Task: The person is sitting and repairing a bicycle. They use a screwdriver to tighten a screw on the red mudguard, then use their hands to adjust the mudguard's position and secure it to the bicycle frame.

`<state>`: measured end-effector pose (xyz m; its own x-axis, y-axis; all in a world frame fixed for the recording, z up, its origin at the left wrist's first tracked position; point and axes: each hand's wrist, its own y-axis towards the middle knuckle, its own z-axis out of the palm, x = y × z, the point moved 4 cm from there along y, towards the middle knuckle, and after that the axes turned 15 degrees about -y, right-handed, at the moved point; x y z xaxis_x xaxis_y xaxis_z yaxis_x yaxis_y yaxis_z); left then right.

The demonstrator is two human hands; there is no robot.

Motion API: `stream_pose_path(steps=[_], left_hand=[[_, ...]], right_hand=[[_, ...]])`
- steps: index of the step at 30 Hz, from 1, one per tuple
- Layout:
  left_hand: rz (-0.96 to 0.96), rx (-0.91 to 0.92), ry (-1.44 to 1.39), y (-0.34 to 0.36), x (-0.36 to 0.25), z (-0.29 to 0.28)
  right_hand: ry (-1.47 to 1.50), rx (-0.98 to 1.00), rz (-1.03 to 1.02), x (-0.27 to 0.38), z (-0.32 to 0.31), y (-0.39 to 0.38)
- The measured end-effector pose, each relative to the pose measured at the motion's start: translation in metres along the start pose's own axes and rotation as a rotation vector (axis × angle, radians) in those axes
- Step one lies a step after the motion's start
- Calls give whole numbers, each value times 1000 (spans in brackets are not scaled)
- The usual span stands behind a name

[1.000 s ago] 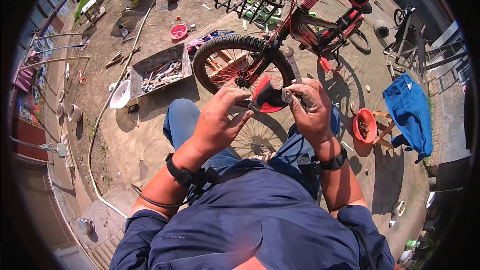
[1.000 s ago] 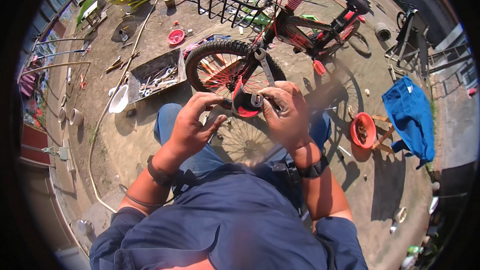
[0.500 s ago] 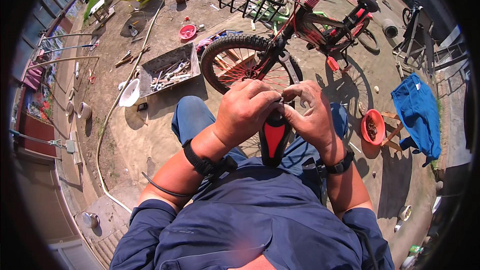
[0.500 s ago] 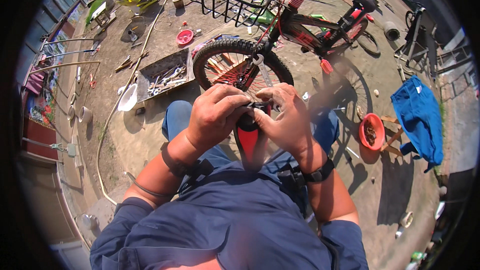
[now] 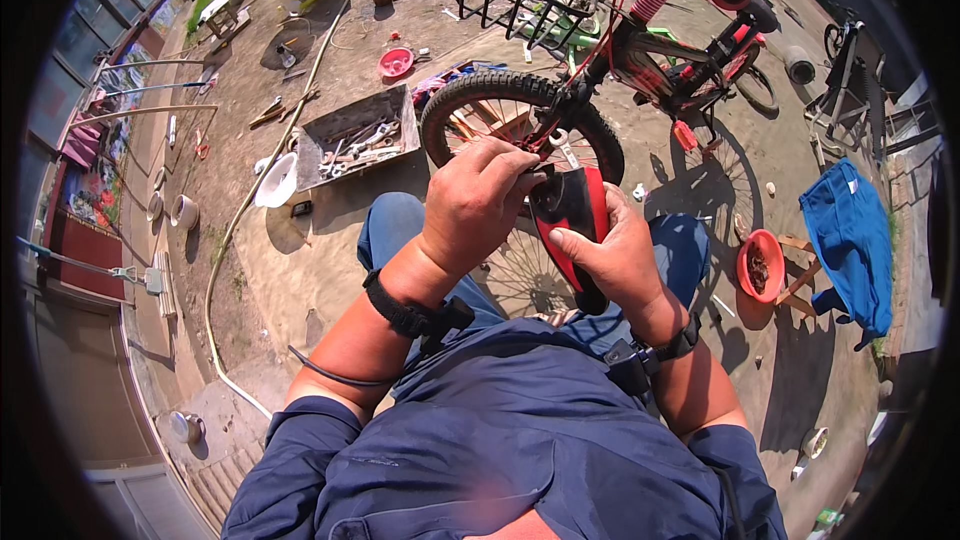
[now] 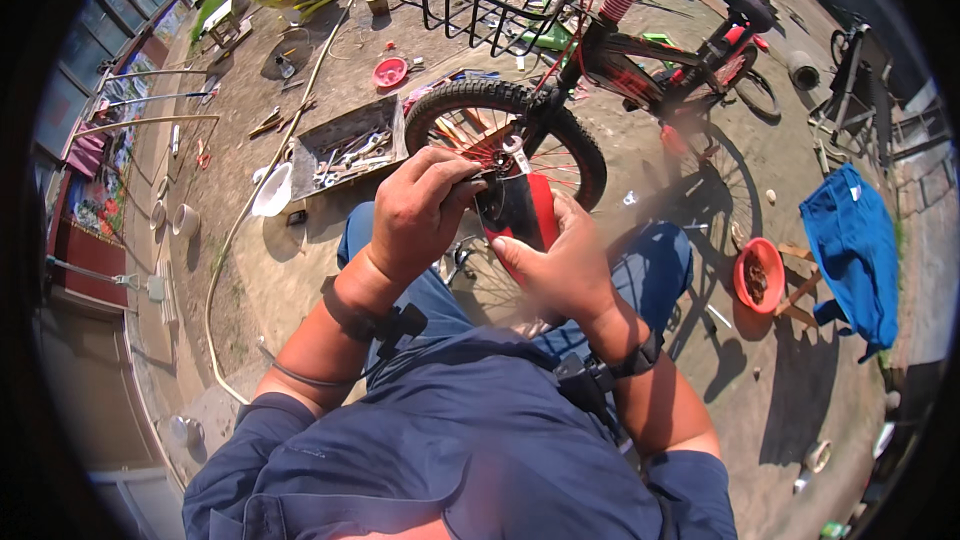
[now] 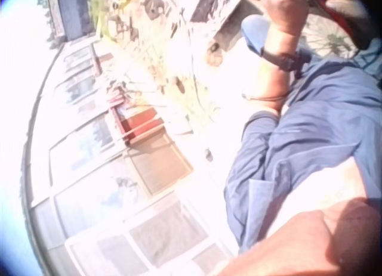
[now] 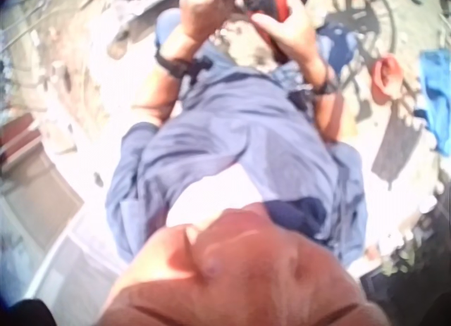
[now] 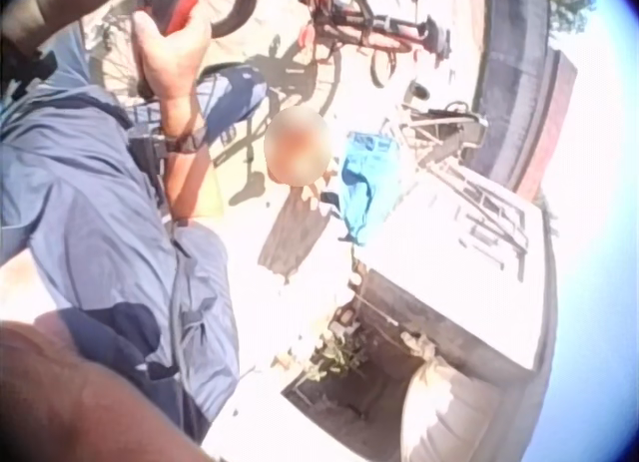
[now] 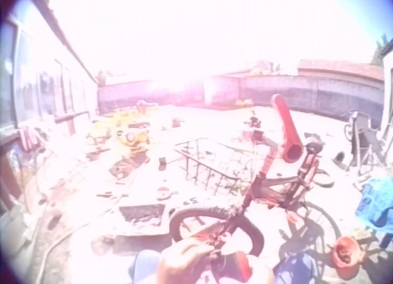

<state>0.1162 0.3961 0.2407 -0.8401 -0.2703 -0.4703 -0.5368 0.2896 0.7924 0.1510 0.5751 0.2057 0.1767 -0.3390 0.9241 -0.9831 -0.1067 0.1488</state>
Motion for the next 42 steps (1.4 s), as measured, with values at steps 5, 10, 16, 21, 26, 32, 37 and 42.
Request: stream_pose_path(steps=[5,10,16,21,26,32,37,42], left_hand=[[-479,55,-357,-25,24,0],[-1136,-26,-1442,-48,26,24],[-1283,-23,-1707,-45,16,27],[-1286,14,-1646,-49,9,25],[-992,381,-1279,-41,-11,7],[-899,527,-1158,-56,-18,-1],[-978,630,-1356,-49,-34,-2],[-1017,622,-1397,-52,-34,-11]], right_hand=[[-322,-108,-133,11,-15,3],[-351,-151,-273,3,-17,0],[-452,-116,-532,14,-21,-4],[-404,-28,-498,6,-23,-5],[-171,177,-329,-17,-36,-12],[-72,-7,-174,-38,-45,-10],[247,73,83,-75,-32,-7],[243,184,176,-95,-32,-12]])
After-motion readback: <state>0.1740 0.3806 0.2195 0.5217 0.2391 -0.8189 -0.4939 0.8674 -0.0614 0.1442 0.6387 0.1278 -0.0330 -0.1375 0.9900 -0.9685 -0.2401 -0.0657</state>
